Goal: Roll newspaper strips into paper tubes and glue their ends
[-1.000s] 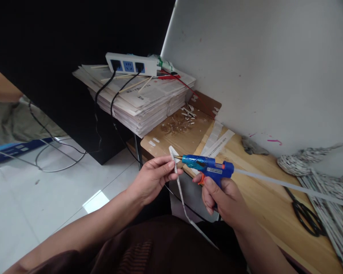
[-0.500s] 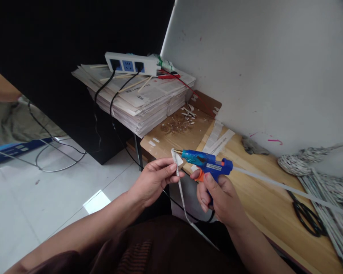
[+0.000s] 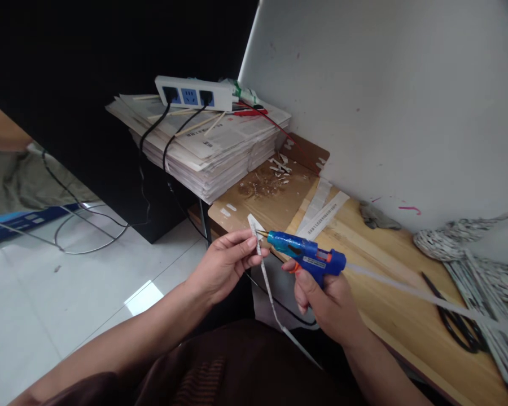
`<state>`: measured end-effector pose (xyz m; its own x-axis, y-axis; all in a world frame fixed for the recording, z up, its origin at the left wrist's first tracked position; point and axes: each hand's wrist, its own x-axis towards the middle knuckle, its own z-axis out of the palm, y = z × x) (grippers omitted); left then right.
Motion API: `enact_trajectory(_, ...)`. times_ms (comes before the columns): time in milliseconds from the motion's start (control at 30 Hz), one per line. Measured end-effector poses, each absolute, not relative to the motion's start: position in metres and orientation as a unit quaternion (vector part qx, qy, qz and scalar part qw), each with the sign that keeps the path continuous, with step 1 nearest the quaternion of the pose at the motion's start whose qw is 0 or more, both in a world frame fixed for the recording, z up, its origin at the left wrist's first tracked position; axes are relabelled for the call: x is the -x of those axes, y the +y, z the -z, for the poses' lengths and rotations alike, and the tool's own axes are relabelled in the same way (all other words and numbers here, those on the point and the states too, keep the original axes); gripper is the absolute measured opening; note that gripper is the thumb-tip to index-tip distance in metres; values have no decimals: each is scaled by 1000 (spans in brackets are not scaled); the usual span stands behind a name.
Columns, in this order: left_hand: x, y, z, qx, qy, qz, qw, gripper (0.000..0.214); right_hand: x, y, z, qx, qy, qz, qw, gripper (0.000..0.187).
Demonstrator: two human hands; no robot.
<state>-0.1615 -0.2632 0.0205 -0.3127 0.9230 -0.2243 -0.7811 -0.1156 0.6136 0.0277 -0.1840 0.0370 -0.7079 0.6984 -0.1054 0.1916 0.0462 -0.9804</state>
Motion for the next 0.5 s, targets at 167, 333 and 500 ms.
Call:
enact_trajectory(167, 161, -265, -19, -108, 331, -732, 585, 15, -30, -177, -35, 290, -802, -468, 232, 18)
enact_trajectory(333, 161, -265, -16, -117, 322, -729, 592, 15, -28, -172, -40, 287, -842, -404, 211, 17)
enact_trajectory(500, 160, -265, -16, -128, 329, -727, 589, 14, -29, -171, -35, 267, -840, -418, 222, 19)
